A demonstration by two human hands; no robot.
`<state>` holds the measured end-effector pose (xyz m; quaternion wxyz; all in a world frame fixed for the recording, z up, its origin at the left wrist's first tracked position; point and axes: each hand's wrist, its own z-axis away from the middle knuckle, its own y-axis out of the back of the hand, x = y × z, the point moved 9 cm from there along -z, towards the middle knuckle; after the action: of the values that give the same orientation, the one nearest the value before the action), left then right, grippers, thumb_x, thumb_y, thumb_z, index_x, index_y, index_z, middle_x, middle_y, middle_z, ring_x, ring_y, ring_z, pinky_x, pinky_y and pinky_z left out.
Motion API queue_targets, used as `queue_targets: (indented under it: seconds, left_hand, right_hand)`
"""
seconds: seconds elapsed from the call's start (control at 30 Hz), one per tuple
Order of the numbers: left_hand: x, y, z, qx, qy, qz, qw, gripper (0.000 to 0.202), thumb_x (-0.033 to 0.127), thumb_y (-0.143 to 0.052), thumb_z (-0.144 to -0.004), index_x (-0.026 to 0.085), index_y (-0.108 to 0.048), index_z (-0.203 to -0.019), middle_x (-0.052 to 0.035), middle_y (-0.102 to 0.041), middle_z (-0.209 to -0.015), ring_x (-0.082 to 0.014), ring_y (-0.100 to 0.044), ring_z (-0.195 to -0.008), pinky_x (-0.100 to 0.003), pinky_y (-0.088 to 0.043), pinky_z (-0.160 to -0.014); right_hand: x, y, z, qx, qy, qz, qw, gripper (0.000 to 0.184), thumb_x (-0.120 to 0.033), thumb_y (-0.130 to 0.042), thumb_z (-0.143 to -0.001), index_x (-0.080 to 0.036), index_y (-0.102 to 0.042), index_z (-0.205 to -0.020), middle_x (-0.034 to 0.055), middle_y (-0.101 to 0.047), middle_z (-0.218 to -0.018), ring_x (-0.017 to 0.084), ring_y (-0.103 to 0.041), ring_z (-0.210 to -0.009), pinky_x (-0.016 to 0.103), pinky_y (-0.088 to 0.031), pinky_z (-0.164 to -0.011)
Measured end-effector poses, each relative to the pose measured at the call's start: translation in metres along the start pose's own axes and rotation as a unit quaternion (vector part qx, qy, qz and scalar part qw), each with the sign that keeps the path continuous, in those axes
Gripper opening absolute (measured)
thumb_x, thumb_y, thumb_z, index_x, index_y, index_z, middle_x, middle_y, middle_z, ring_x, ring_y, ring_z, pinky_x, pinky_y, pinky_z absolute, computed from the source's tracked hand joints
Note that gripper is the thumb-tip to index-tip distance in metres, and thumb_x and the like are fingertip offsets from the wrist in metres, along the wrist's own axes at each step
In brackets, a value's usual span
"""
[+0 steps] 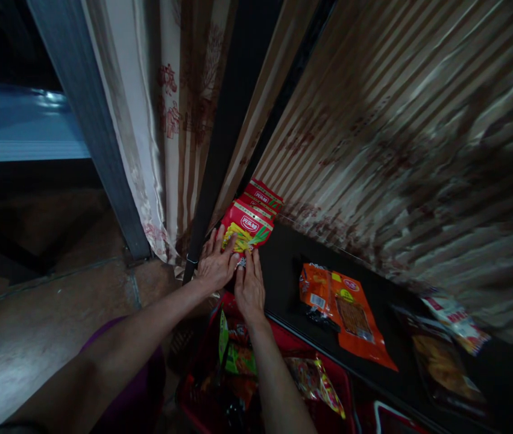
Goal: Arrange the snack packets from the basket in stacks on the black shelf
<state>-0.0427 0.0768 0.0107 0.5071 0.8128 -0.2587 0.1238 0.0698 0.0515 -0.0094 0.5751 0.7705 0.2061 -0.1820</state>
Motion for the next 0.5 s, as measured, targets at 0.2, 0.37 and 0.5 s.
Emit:
queue_targets:
  seconds: [0.2,0.37,0.5]
  left_hand:
    - [-0.002,-0.003,0.000,-0.013,0.009,-0.004,1.000,0.051,0.035,-0.037,-0.092,0.023,-0.034,-0.142,-0.0087,-0.021,-0.154,-0.0299,-0.019,-0.141,-0.049,-0.033,-0.107]
    - [-0.002,-0.003,0.000,-0.007,-0.004,0.009,1.000,0.048,0.032,-0.036,-0.093,0.025,-0.038,-0.140,-0.0069,-0.022,-0.154,-0.0283,-0.017,-0.142,-0.048,-0.031,-0.108]
    - [0.006,0.009,0.004,0.025,-0.027,0.016,0.999,0.050,0.032,-0.037,-0.092,0.020,-0.036,-0.140,-0.0093,-0.019,-0.155,-0.0281,-0.008,-0.143,-0.050,-0.022,-0.113]
  right_hand:
    - [-0.007,0.007,-0.010,0.035,0.001,0.012,0.999,0.058,-0.042,-0.023,-0.095,-0.016,-0.023,-0.146,0.0096,-0.006,-0.157,0.024,-0.001,-0.144,0.051,-0.019,-0.114]
    - [-0.015,-0.003,-0.014,0.004,0.045,0.034,0.998,0.052,-0.035,-0.018,-0.096,-0.020,-0.025,-0.146,0.0052,-0.013,-0.157,0.021,-0.004,-0.144,0.048,-0.020,-0.114]
    - [-0.005,-0.006,-0.014,0.008,0.023,0.035,0.999,0.054,-0.038,-0.018,-0.096,-0.018,-0.027,-0.145,0.0064,-0.013,-0.157,0.021,-0.005,-0.144,0.046,-0.020,-0.115]
